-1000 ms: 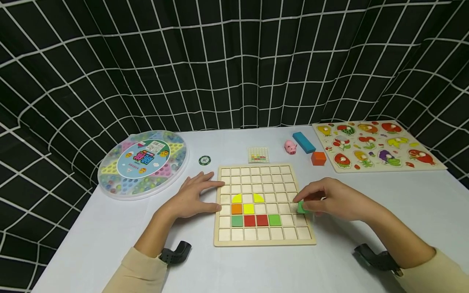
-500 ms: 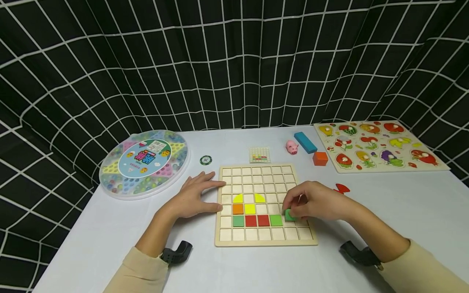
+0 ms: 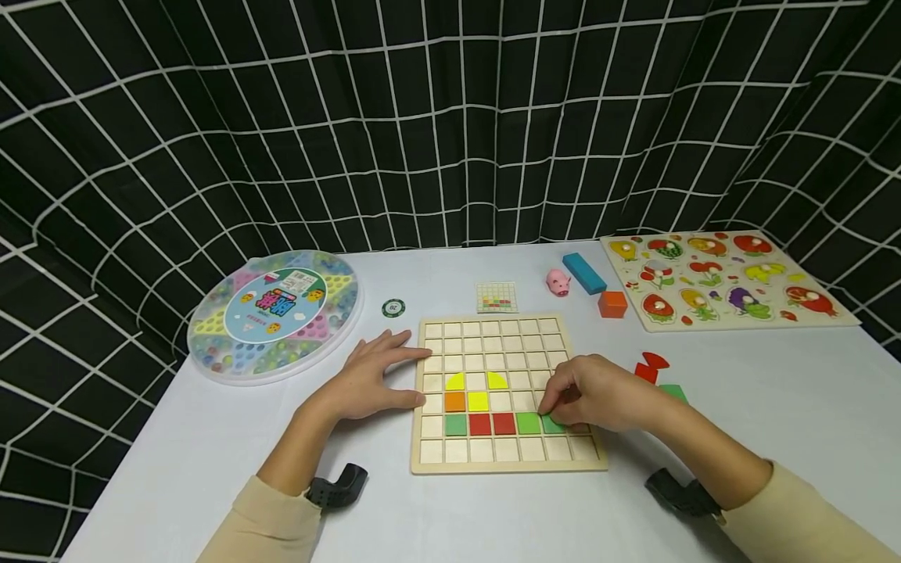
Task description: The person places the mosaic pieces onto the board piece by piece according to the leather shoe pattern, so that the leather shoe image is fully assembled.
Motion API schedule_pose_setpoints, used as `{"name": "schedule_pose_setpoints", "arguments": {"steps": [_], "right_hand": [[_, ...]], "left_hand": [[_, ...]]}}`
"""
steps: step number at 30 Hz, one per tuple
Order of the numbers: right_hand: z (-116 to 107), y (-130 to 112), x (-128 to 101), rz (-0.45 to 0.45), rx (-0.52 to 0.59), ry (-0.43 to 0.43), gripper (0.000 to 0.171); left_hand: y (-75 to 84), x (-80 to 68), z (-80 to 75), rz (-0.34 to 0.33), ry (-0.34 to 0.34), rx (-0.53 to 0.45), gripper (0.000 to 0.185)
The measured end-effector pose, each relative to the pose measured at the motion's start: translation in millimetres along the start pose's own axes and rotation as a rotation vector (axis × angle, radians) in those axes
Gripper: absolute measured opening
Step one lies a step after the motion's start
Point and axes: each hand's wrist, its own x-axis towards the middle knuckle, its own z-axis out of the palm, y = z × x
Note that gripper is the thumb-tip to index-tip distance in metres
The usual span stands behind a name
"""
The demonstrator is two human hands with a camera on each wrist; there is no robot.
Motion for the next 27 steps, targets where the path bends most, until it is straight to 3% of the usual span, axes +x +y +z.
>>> {"name": "schedule_pose_setpoints", "arguments": {"steps": [15,21,27], "right_hand": [[1,0,-4,-0.042,-0.038,0.012,0.019],[-10,5,-14,-0.019,0.014,0.030,0.015],[-28,19,-31,-0.015,0.001,0.090,0.022]], "left_hand": [[-0.4,-0.8,-0.2,-0.007,-0.003,0.001,0.066],[-0.2,-0.3,0.2,-0.007,-0.001,-0.003,0.065],[-0.8,0.2,-0.2,0.001,0.000,0.005,0.066]]}}
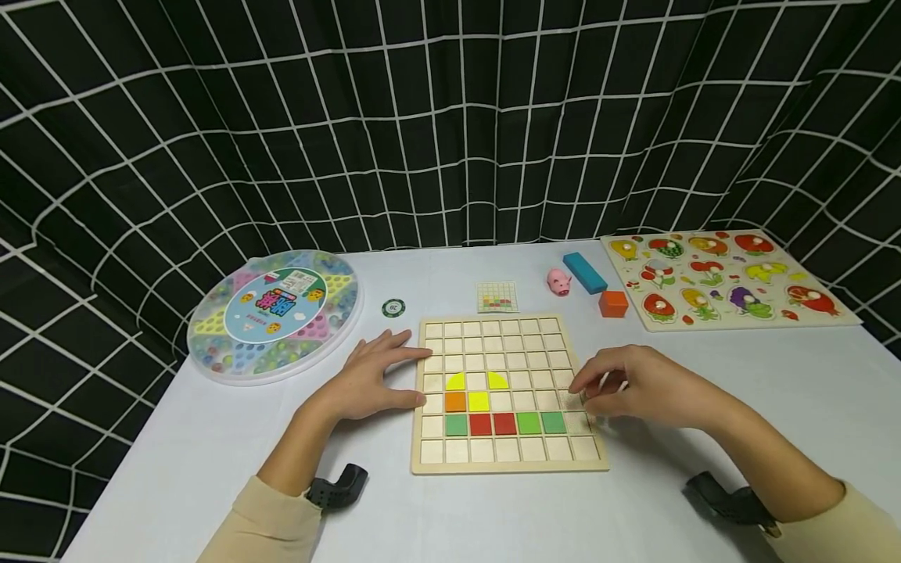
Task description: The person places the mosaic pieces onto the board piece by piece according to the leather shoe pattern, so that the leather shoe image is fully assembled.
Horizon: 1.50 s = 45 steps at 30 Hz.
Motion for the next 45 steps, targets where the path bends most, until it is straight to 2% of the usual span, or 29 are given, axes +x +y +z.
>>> {"name": "schedule_pose_setpoints", "arguments": {"steps": [6,12,17,21,29,38,45], "right_hand": [[-19,17,-15,0.029,-0.051,0.083,0.024],[-34,38,-27,0.103,-0.053,0.097,0.024],[-40,56,-35,0.169,-0.152,0.121,0.024],[-40,67,-39,0.221,-0.216,0.123,0.023],[-43,79,-39,0.289,-0.217,0.084,0.032],[-42,83,-36,0.283,-0.223,0.047,0.028],[-40,76,-37,0.242,-0.206,0.069,0.016]], "left_hand": [[-0.6,-0.6,-0.7,-0.001,0.000,0.004,0.065],[-0.4,-0.5,0.2,-0.003,-0.006,0.005,0.065],[1.2,0.2,-0.5,-0.004,-0.005,0.002,0.065],[2.4,0.3,-1.5,0.002,-0.005,0.003,0.066],[1.2,-0.3,-0.1,-0.004,-0.002,-0.012,0.065],[1.4,0.1,-0.2,0.004,-0.004,-0.007,0.067],[2.0,0.1,0.5,0.002,-0.003,-0.013,0.066]]}}
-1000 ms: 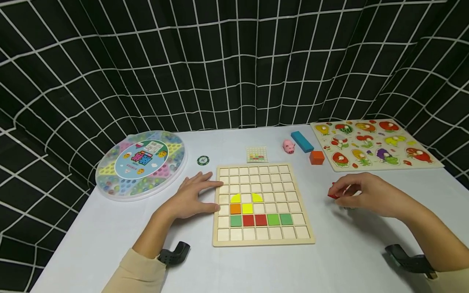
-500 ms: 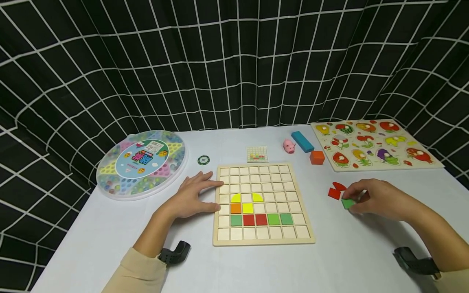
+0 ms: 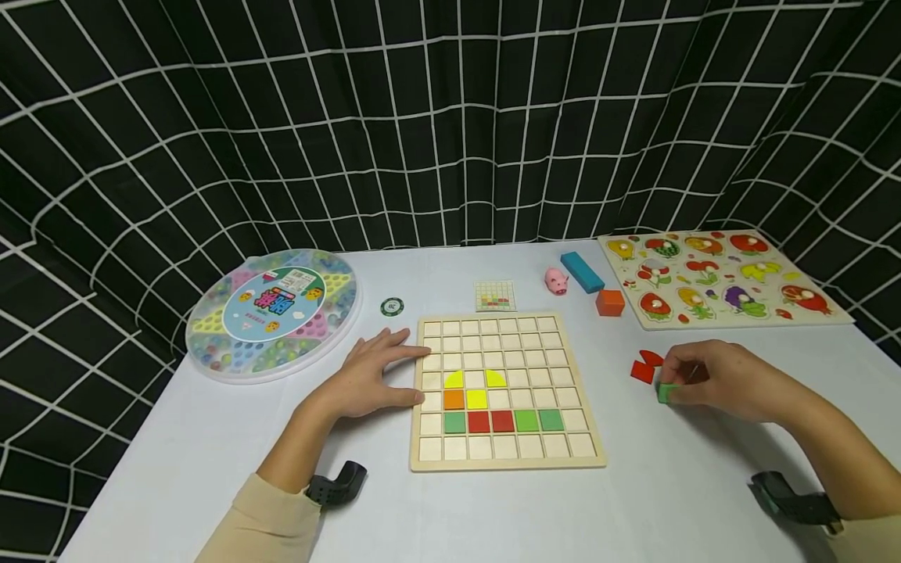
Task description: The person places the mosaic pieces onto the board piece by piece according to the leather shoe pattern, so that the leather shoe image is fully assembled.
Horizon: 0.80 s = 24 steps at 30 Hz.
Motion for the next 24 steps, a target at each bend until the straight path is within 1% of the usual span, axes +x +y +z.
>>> {"name": "schedule_pose_setpoints", "arguments": {"steps": [5,7,10,14,21,24], "right_hand": [[-2,-13,2,-0.074,0.080,0.057,0.022],[-4,-20,4,-0.100,0.119,0.062,0.024],[-4,-33,7,-0.116,0.179,0.045,0.021],[-2,-51,15,-0.140,0.214,0.017,0.023],[3,-84,31,-0.222,0.208,-0.006,0.022],[4,-99,38,-0.259,0.217,-0.036,0.021]], "left_hand": [[-0.2,-0.2,-0.2,-0.003,-0.004,-0.003,0.066],[-0.2,-0.2,-0.3,-0.003,-0.005,-0.001,0.066],[-0.1,0.1,-0.2,0.000,-0.002,0.004,0.067],[-0.7,0.3,0.9,-0.001,-0.005,0.005,0.067],[-0.6,0.6,1.4,-0.009,-0.002,0.013,0.067],[-0.3,0.7,0.4,-0.016,0.002,0.017,0.067]]}}
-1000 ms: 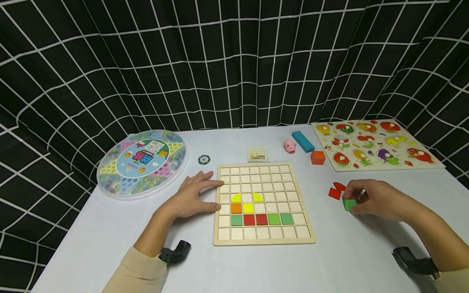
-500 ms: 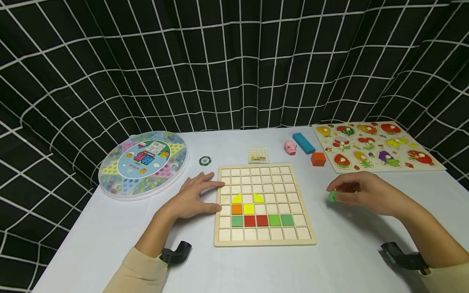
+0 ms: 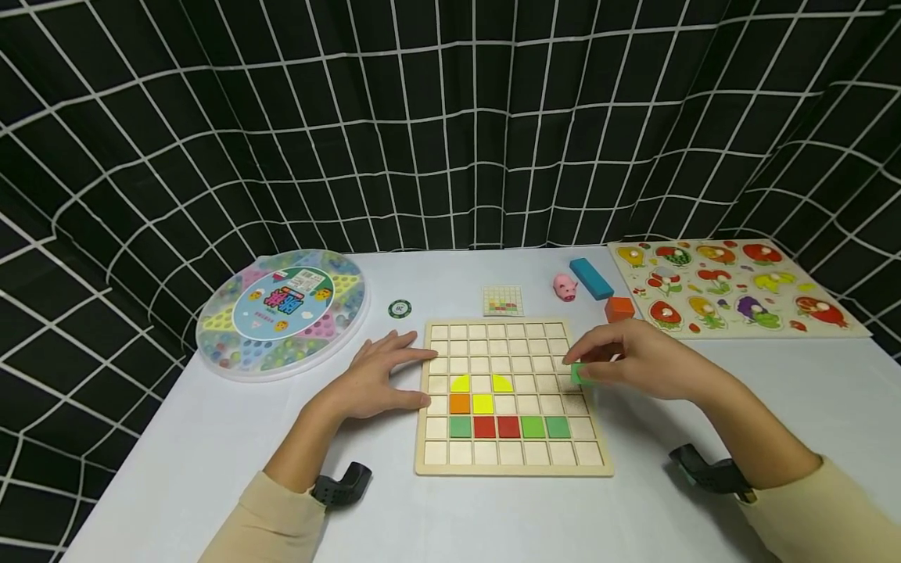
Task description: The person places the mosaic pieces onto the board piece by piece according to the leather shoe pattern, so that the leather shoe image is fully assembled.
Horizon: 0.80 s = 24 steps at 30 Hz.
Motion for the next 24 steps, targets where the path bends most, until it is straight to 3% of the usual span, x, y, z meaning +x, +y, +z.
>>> {"name": "schedule_pose_setpoints", "arguments": {"steps": [11,18,24], "right_hand": [[20,-29,33,-0.091,-0.020,-0.064,0.014],[36,-38,50,-0.059,0.014,-0.145,0.011],[50,-44,61,-0.071,-0.062,-0.181,0.014]], "left_hand": [[0.2,1.2,-1.8,0.004,-0.007,0.011,0.067],[0.3,1.0,-1.9,0.010,-0.002,0.003,0.067],[-0.8,0.1,-1.3,0.008,0.008,-0.001,0.066]]}}
